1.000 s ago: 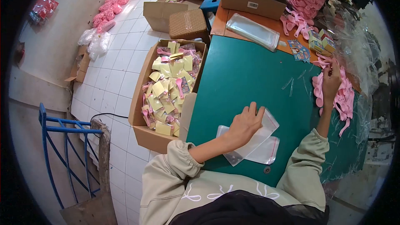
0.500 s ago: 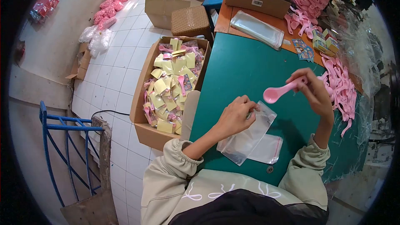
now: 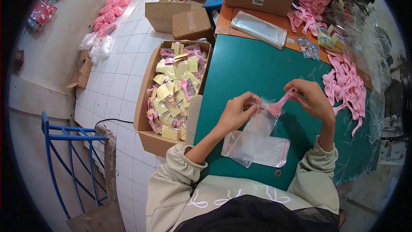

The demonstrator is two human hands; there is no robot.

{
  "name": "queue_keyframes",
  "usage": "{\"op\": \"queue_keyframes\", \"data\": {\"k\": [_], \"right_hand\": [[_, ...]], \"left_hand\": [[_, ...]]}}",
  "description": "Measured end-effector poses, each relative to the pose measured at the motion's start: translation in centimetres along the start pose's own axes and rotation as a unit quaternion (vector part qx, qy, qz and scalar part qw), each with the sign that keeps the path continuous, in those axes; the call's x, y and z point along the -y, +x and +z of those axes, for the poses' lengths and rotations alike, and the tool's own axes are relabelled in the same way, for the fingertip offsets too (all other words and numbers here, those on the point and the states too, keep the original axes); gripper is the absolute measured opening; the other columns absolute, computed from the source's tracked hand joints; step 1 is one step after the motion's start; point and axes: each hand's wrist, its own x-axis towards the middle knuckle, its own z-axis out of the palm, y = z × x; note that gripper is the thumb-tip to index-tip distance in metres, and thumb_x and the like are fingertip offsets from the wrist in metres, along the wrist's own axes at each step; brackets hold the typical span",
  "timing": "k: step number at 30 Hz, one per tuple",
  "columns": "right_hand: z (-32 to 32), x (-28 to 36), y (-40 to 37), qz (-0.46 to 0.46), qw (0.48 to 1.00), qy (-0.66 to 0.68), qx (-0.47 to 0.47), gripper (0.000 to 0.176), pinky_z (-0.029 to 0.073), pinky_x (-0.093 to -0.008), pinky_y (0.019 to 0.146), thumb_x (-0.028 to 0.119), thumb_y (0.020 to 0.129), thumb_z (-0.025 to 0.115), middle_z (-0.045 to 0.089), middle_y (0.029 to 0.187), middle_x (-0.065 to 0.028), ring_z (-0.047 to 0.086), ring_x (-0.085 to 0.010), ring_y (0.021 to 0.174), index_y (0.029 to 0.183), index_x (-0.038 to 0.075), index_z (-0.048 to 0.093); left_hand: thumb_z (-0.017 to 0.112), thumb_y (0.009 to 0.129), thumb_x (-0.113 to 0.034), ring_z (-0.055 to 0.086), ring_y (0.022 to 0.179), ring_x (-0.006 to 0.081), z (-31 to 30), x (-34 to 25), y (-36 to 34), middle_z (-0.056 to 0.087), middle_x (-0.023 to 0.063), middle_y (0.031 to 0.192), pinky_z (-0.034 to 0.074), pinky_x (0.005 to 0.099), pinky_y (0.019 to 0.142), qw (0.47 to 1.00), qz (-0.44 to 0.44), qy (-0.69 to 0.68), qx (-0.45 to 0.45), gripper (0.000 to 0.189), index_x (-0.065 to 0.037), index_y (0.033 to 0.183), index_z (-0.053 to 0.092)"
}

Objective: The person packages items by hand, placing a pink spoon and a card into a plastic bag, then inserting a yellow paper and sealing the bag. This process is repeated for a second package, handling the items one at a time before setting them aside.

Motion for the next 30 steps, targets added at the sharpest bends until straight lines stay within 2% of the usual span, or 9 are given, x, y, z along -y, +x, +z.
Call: {"op": "queue_keyframes", "data": {"k": [4,8,11,14,15,21,24,27,30], "right_hand": [[-0.7,0.8,-0.2,0.095,0.991,0.083,-0.054,0.012,0.047,-0.0254,0.058,0.004,0.087,0.055,0.058,0.074,-0.0067,0.060,-0.0124,0.064,0.097,-0.001,0.056],[-0.6,1.9,0.0,0.104,0.968,0.094,-0.206,0.014,0.047,-0.0236,0.056,0.005,0.087,0.056,0.057,0.073,-0.0044,0.058,-0.0088,0.064,0.099,-0.001,0.053],[-0.2,2.5,0.1,0.069,0.963,0.118,-0.234,0.016,0.047,-0.0242,0.056,0.004,0.087,0.056,0.057,0.073,-0.0057,0.059,-0.0099,0.063,0.100,0.000,0.049],[0.3,2.2,0.1,0.076,0.988,0.089,-0.104,0.016,0.046,-0.0252,0.055,0.004,0.086,0.056,0.058,0.072,-0.0071,0.059,-0.0115,0.062,0.099,0.000,0.047],[0.6,2.4,0.3,0.088,0.990,0.067,-0.081,0.016,0.046,-0.0300,0.055,0.003,0.085,0.057,0.058,0.071,-0.0118,0.062,-0.0201,0.062,0.097,0.000,0.046],[1.4,1.6,0.6,0.068,0.996,0.012,-0.055,0.017,0.044,-0.0381,0.058,0.003,0.084,0.058,0.058,0.072,-0.0182,0.060,-0.0357,0.067,0.096,0.001,0.045],[1.3,1.7,0.6,0.078,0.996,0.006,-0.048,0.017,0.044,-0.0384,0.057,0.004,0.084,0.058,0.058,0.072,-0.0184,0.060,-0.0361,0.067,0.095,0.000,0.045],[1.2,1.5,0.4,0.057,0.996,-0.002,-0.066,0.018,0.046,-0.0342,0.057,0.004,0.085,0.058,0.058,0.071,-0.0159,0.063,-0.0291,0.065,0.097,0.000,0.046],[0.8,2.0,0.5,0.069,0.975,0.091,-0.191,0.018,0.048,-0.0287,0.057,0.005,0.086,0.058,0.060,0.073,-0.0110,0.064,-0.0181,0.065,0.099,0.001,0.046]], "left_hand": [[0.059,0.087,-0.008,0.066,0.076,0.0115,-0.2,-0.1,0.1,0.068,0.0084,0.082,0.051,0.0242,0.067,0.997,-0.016,-0.071,0.007,0.011,0.002,0.093,0.055],[0.062,0.085,-0.013,0.065,0.075,0.0137,-0.2,0.3,0.0,0.068,0.0089,0.084,0.050,0.0269,0.067,0.998,0.012,0.064,-0.010,0.017,0.001,0.095,0.061],[0.064,0.084,-0.017,0.065,0.076,0.0160,-0.1,0.1,-0.1,0.068,0.0094,0.086,0.050,0.0279,0.068,0.986,0.050,0.156,-0.039,0.021,-0.001,0.098,0.064],[0.063,0.085,-0.019,0.064,0.080,0.0159,-0.2,0.1,0.0,0.067,0.0081,0.089,0.049,0.0271,0.072,0.988,0.041,0.143,-0.029,0.022,-0.003,0.100,0.065],[0.062,0.086,-0.019,0.063,0.083,0.0142,-0.2,-0.2,0.0,0.066,0.0063,0.091,0.049,0.0264,0.075,0.993,0.022,0.118,-0.021,0.022,-0.002,0.100,0.065],[0.059,0.089,-0.018,0.061,0.084,0.0112,-0.8,0.3,0.3,0.065,0.0044,0.090,0.048,0.0251,0.071,0.997,0.005,-0.077,-0.016,0.022,-0.004,0.106,0.055],[0.061,0.087,-0.013,0.061,0.081,0.0105,-0.8,-0.6,0.1,0.064,0.0057,0.088,0.046,0.0224,0.068,0.989,-0.008,-0.148,-0.005,0.028,-0.005,0.111,0.048],[0.064,0.085,-0.010,0.059,0.081,0.0093,-1.0,-0.6,0.1,0.063,0.0056,0.087,0.046,0.0208,0.068,0.984,-0.019,-0.175,0.005,0.037,-0.004,0.116,0.045],[0.066,0.083,-0.008,0.059,0.080,0.0086,-1.0,-0.9,0.0,0.063,0.0048,0.086,0.046,0.0202,0.068,0.983,-0.032,-0.181,0.003,0.041,-0.003,0.117,0.045]]}}
